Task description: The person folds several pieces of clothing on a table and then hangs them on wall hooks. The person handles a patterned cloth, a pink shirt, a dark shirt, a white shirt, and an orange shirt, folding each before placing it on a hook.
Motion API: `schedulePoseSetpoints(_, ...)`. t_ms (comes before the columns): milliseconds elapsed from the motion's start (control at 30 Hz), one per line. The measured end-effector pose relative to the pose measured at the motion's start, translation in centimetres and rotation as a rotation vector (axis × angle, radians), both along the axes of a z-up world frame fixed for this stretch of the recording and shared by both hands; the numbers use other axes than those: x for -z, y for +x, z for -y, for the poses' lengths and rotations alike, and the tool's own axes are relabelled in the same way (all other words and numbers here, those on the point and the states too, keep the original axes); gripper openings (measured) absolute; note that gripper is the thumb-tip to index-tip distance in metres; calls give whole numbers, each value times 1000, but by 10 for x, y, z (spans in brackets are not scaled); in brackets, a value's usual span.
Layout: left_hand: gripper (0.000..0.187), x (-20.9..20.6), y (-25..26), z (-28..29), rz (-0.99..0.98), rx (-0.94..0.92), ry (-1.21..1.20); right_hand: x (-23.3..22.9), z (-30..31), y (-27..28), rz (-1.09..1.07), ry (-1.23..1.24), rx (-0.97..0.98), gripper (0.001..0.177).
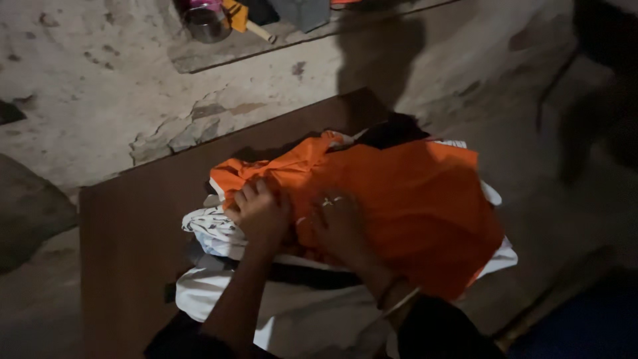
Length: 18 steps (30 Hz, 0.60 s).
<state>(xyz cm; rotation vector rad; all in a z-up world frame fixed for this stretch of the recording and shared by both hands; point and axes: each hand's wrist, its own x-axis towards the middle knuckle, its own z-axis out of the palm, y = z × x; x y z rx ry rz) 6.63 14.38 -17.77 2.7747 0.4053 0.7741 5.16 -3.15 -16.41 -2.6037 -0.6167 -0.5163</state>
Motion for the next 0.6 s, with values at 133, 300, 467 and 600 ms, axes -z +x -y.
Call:
schedulePoseSetpoints(133, 28, 7, -2, -7, 133, 94, 67, 2, -5, 5, -71, 42, 49, 30)
schedulePoseSetpoints(300, 29, 30, 0, 4, 237, 358, 47, -10, -15, 39, -121, 405, 176, 37)
schedulePoseSetpoints(467, 41, 20, -19, 43, 44, 571, 89, -36, -27, 76, -381, 569, -322, 34)
schedulePoseSetpoints(600, 38, 3, -37, 40, -54, 736, -13, -35, -43, 65, -366, 135, -231, 46)
